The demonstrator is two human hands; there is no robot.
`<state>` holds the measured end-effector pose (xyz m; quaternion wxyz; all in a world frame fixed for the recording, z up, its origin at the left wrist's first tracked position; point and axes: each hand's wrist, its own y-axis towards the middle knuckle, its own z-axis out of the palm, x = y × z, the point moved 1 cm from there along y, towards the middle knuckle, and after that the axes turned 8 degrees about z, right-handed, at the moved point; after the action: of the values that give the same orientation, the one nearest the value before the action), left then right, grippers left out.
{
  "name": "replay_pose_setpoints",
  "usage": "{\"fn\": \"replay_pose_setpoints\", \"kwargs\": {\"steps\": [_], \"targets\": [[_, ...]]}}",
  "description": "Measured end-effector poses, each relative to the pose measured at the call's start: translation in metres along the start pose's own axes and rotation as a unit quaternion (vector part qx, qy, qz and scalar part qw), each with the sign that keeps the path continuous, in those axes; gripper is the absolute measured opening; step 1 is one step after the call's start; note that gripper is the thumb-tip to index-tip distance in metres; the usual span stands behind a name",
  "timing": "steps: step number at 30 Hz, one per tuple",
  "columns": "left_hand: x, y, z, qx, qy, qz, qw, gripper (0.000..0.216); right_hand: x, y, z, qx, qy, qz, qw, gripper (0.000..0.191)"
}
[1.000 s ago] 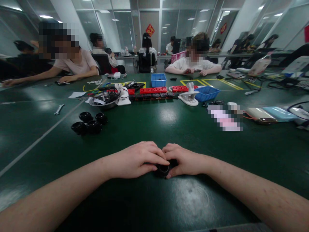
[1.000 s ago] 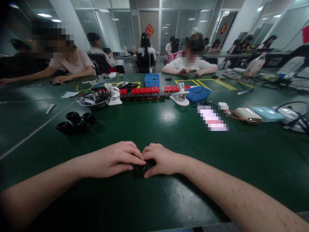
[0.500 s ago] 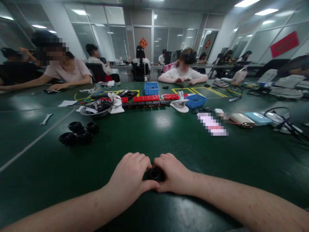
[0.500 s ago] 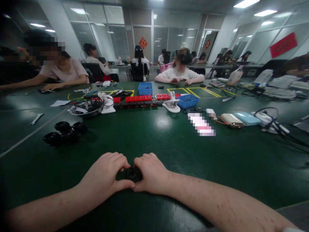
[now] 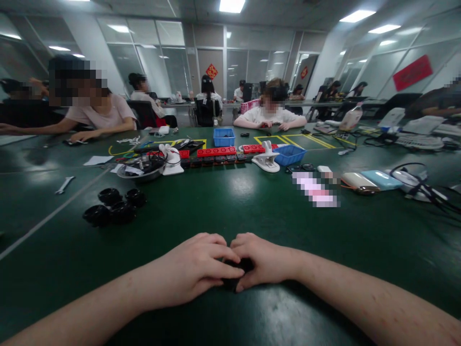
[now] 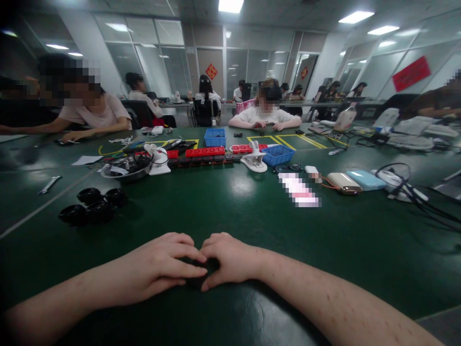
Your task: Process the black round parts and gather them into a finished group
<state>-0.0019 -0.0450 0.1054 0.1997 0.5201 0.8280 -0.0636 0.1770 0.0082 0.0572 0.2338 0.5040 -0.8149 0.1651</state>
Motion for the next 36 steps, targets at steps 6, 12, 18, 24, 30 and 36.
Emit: {"fn": "replay_pose_setpoints", "kwargs": {"steps": [6,12,18,24,30,36], "targets": [[0.000,0.002,0.009,-0.023,0.032,-0.044,0.998,0.035,0.003,0.002,0.003,-0.011,-0.003,0.029,1.000,0.025],[-0.006,0.008,0.023,-0.060,0.142,-0.143,0.978,0.030,0.011,0.004,0.022,-0.093,-0.038,0.151,0.983,0.039],[-0.004,0.011,0.039,-0.144,0.254,-0.142,0.946,0.051,0.016,0.005,0.028,-0.124,-0.053,0.192,0.972,0.047],[0.004,0.001,0.021,-0.143,0.112,-0.077,0.980,0.049,0.004,0.002,0.013,-0.061,-0.006,0.079,0.995,0.041],[0.007,-0.003,0.002,-0.014,-0.014,-0.004,1.000,0.041,-0.002,0.001,0.002,-0.006,0.017,0.020,1.000,0.031],[0.010,-0.001,0.011,-0.029,0.023,-0.013,0.999,0.030,0.003,0.002,0.006,-0.012,0.007,0.064,0.998,0.030]]}}
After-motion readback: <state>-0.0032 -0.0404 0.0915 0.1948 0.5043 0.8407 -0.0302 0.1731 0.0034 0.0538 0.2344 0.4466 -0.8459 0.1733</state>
